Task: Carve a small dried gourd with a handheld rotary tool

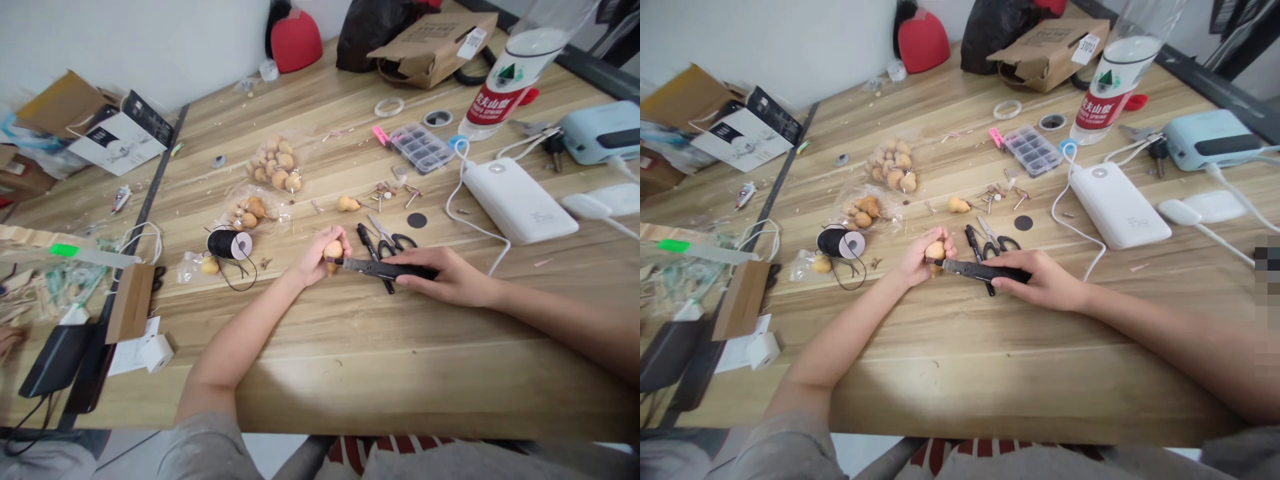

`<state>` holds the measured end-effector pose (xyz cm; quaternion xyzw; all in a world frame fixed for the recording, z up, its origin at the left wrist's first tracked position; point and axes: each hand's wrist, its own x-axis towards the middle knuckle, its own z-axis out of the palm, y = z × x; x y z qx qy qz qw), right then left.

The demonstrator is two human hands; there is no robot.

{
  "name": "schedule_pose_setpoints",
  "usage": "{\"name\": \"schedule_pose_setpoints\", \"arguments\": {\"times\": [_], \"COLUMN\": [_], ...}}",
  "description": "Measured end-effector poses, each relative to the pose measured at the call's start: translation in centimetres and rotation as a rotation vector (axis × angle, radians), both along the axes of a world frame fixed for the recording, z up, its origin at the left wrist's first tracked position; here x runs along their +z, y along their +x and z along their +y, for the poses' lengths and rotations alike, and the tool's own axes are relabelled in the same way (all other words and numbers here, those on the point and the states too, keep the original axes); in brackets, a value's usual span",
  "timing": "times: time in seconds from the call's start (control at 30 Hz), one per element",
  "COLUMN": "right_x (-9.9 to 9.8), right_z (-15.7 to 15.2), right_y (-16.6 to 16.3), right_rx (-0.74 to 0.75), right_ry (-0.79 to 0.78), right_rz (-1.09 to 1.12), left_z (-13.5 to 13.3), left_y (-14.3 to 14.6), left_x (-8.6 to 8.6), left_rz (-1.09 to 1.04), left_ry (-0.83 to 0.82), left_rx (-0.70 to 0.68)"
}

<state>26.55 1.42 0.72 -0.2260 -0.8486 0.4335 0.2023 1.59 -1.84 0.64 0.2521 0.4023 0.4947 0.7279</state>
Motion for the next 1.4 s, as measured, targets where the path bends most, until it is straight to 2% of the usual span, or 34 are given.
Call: {"name": "schedule_pose_setpoints", "arguments": {"times": [1.4], "right_x": [0.17], "right_z": [-0.10], "right_y": [-0.02], "right_rx": [0.011], "right_ry": [0.008], "right_rz": [-0.015], "left_z": [-0.10], "left_y": [0.12], "left_x": [0.09], "left_rz": [0.054], "left_ry": [0.005], "left_rx": [-0.006]}}
